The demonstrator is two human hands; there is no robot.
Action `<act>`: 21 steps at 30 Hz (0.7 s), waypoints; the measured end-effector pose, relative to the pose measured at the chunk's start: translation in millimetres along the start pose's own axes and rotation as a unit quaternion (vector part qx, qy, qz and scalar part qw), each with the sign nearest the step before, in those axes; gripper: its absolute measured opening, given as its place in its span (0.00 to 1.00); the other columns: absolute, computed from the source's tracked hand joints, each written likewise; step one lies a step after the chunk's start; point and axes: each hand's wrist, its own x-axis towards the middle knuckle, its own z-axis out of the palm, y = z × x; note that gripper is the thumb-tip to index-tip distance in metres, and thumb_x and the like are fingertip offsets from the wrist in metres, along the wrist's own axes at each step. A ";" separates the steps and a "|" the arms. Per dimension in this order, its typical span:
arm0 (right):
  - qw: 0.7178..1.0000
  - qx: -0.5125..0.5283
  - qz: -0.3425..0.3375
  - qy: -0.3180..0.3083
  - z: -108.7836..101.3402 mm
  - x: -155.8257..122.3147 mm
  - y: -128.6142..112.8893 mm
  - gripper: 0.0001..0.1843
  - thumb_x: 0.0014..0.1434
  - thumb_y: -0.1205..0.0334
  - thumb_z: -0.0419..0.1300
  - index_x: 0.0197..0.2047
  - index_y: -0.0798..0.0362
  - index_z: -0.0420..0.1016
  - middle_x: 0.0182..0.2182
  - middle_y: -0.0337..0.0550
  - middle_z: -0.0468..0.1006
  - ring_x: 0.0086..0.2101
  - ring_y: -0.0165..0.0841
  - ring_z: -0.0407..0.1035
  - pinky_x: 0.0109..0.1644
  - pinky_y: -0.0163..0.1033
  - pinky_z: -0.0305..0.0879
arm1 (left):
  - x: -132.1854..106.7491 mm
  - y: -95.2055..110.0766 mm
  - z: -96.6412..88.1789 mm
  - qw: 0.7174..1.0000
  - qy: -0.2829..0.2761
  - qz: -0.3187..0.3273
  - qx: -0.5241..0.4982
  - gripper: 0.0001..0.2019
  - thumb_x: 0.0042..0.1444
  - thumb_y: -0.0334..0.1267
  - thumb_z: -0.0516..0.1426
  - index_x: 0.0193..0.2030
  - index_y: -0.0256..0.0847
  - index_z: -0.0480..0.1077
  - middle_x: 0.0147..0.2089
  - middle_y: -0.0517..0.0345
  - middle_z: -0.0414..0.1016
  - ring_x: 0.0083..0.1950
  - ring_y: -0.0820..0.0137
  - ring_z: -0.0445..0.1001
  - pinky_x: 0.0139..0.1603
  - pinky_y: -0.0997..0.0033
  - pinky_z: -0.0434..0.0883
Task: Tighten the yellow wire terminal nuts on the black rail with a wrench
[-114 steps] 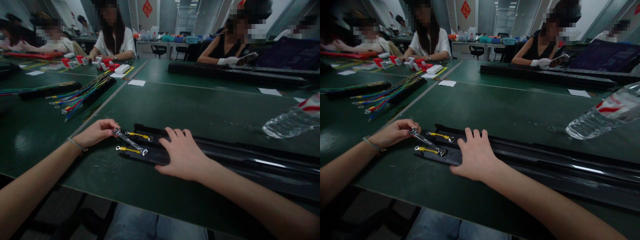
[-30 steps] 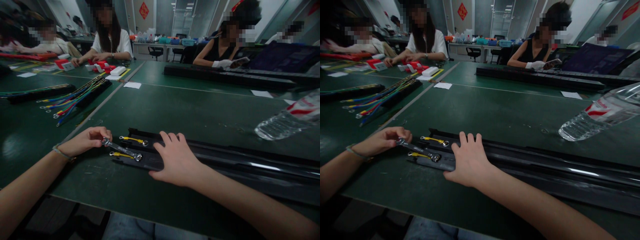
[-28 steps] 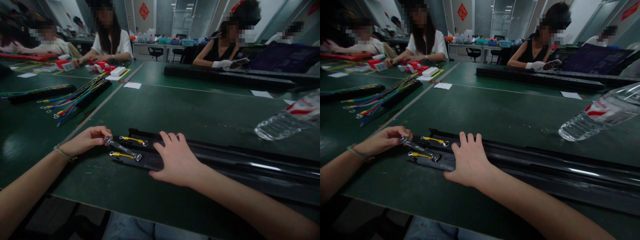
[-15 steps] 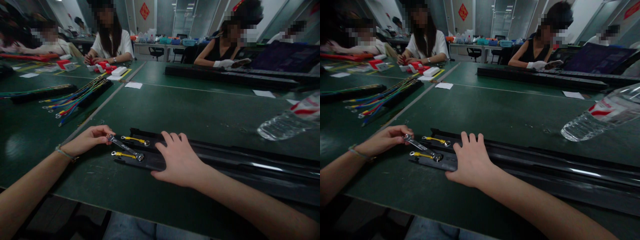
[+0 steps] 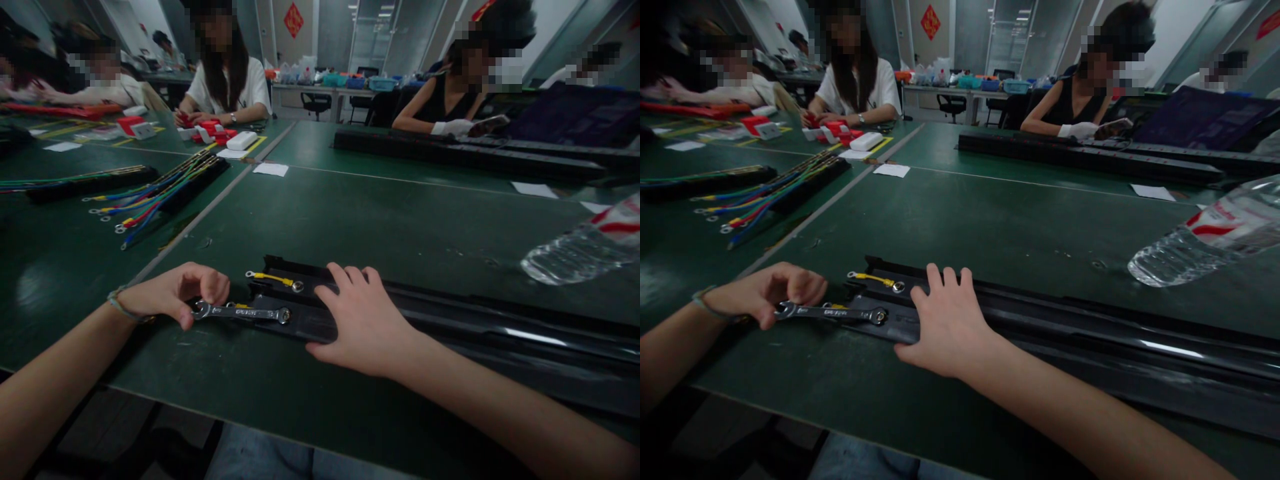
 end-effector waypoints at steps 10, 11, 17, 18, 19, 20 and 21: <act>1.000 0.003 -0.001 0.008 1.0 -0.4 0.8 0.37 0.43 0.36 0.48 0.48 0.54 0.67 0.54 0.59 0.57 0.50 0.53 0.52 0.49 0.57 0.45 | -4.8 -6.8 -8.9 0.996 0.077 0.004 0.036 0.11 0.42 0.40 0.63 0.31 0.39 0.69 0.27 0.60 0.66 0.30 0.70 0.63 0.29 0.71 0.61; 1.000 0.003 -0.003 0.011 1.3 -0.4 0.8 0.37 0.43 0.36 0.48 0.48 0.54 0.67 0.54 0.59 0.57 0.50 0.53 0.52 0.49 0.57 0.45 | -5.1 -7.7 -10.2 0.995 0.094 0.000 0.043 0.10 0.43 0.39 0.62 0.32 0.39 0.69 0.28 0.59 0.66 0.31 0.70 0.63 0.30 0.72 0.61; 1.000 0.001 -0.002 0.029 2.0 -0.4 -0.4 0.36 0.42 0.37 0.50 0.47 0.54 0.68 0.53 0.60 0.58 0.50 0.52 0.53 0.49 0.56 0.45 | -0.4 -5.2 -8.3 0.976 0.189 -0.037 0.101 0.07 0.47 0.31 0.59 0.35 0.38 0.71 0.29 0.59 0.68 0.31 0.73 0.65 0.32 0.74 0.62; 1.000 0.001 -0.001 0.029 1.9 -0.4 -0.7 0.36 0.42 0.37 0.50 0.47 0.54 0.68 0.53 0.60 0.58 0.50 0.52 0.53 0.49 0.56 0.46 | 0.6 -4.4 -7.1 0.971 0.204 -0.046 0.112 0.08 0.46 0.31 0.59 0.36 0.38 0.71 0.29 0.59 0.69 0.30 0.73 0.66 0.32 0.74 0.62; 1.000 0.002 -0.002 0.029 1.9 -0.3 -0.9 0.36 0.42 0.37 0.50 0.46 0.54 0.68 0.53 0.60 0.58 0.50 0.52 0.53 0.48 0.56 0.46 | 1.4 -4.0 -6.1 0.967 0.217 -0.053 0.121 0.08 0.46 0.31 0.59 0.36 0.38 0.71 0.28 0.59 0.69 0.29 0.73 0.66 0.31 0.74 0.63; 1.000 0.002 -0.002 0.028 2.0 -0.3 -0.9 0.36 0.42 0.37 0.49 0.46 0.54 0.68 0.53 0.60 0.58 0.50 0.52 0.53 0.48 0.56 0.46 | 1.9 -3.8 -5.3 0.964 0.227 -0.059 0.129 0.08 0.46 0.31 0.59 0.36 0.38 0.72 0.28 0.59 0.69 0.29 0.73 0.66 0.30 0.75 0.63; 1.000 0.002 -0.003 0.028 2.1 -0.4 -0.9 0.36 0.42 0.37 0.49 0.46 0.54 0.68 0.53 0.61 0.58 0.49 0.52 0.53 0.48 0.56 0.46 | 2.1 -3.9 -4.8 0.961 0.233 -0.062 0.133 0.09 0.46 0.32 0.59 0.36 0.38 0.72 0.27 0.59 0.69 0.28 0.73 0.66 0.29 0.75 0.63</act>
